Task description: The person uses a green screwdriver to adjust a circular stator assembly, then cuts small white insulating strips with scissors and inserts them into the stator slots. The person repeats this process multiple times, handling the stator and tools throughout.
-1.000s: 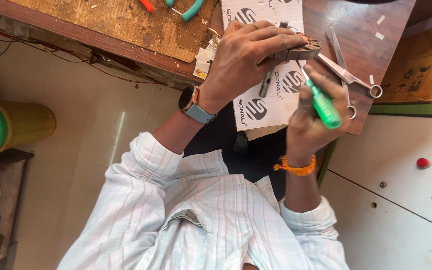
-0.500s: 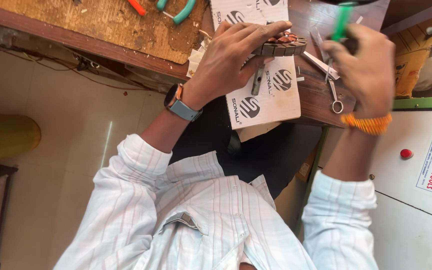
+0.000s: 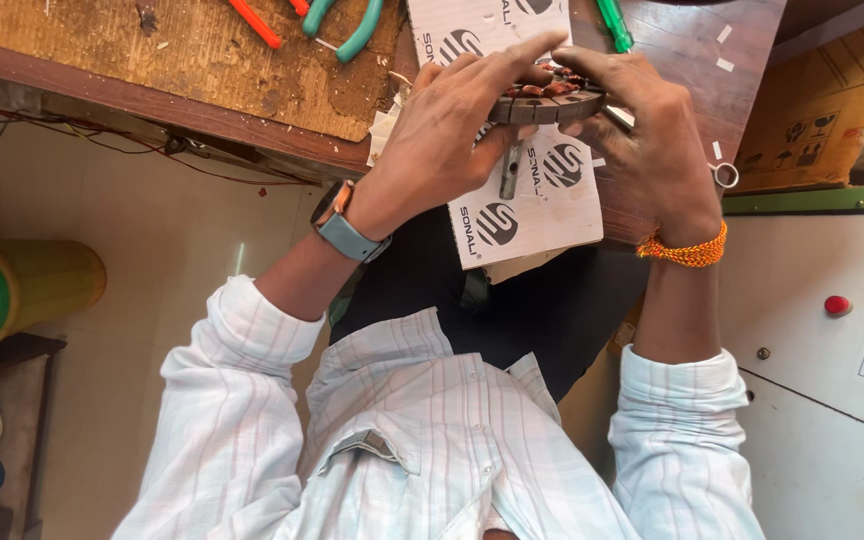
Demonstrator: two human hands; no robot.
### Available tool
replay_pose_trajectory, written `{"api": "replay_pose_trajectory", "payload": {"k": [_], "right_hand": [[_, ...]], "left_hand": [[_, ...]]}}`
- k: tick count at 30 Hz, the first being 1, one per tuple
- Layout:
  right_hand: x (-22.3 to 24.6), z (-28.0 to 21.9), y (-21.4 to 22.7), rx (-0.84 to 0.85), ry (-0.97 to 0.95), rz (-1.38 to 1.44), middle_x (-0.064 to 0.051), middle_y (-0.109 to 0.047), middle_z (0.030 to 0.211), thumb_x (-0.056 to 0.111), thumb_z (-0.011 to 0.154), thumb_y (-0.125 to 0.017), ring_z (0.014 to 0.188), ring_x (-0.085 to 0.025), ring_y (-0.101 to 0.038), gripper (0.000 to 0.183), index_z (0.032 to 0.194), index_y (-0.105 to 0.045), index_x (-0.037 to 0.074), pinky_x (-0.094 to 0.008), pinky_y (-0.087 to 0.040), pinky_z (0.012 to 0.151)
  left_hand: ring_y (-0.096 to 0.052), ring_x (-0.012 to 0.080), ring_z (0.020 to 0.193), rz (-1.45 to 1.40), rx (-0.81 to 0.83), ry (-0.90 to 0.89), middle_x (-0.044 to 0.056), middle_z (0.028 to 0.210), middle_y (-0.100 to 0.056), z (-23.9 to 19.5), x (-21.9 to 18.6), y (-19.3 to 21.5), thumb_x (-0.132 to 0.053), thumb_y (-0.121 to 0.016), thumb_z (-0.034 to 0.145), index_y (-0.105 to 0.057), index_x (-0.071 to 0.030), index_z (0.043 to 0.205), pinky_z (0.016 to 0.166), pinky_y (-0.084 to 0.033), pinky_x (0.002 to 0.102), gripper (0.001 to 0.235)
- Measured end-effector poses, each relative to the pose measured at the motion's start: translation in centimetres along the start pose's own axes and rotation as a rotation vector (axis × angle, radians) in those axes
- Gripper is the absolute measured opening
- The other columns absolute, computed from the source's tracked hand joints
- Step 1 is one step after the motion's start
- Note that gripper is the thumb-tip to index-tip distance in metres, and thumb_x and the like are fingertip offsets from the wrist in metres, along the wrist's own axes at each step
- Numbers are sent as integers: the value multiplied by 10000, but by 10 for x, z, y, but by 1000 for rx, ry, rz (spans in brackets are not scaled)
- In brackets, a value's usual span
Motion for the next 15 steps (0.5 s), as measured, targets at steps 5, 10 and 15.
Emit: {"api": "replay_pose_trajectory", "payload": {"k": [5,10,15], "right_hand": [[-1,3,0,51,-27,-80,-132,-675,1416,-43,891,-760,1292,-278,-641,552,1418,-631,60,-366,-551,1051],[-1,7,-6,52,-124,15,-120,-621,1454,-34,890,-726,1310,-287,-576,572,1435,-598,85,-351,-598,926],[7,-5,-14,-43,-155,19,-129,-615,1352,83,930,-731,1235,-297,-584,512,1415,-565,83,-405,-537,957]], "left_hand": [[-642,231,1189,85,22,40,10,1270,-705,4,-5,1,-101,-750,898,-624,-184,1342,1013,-422,425,469],[-653,219,1205,97,6,100,-1,1256,-719,6,-11,-3,-73,-739,906,-654,-179,1294,998,-427,414,411],[-649,212,1223,161,-103,26,0,1286,-705,2,-9,-9,-138,-801,887,-647,-196,1309,1002,-417,393,453]]}}
Point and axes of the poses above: each hand's wrist, its own z-axis towards the middle knuckle, its own y-axis out of the back of the hand, x = y × z, the point moved 2 cm from there along z, towards the middle knuckle
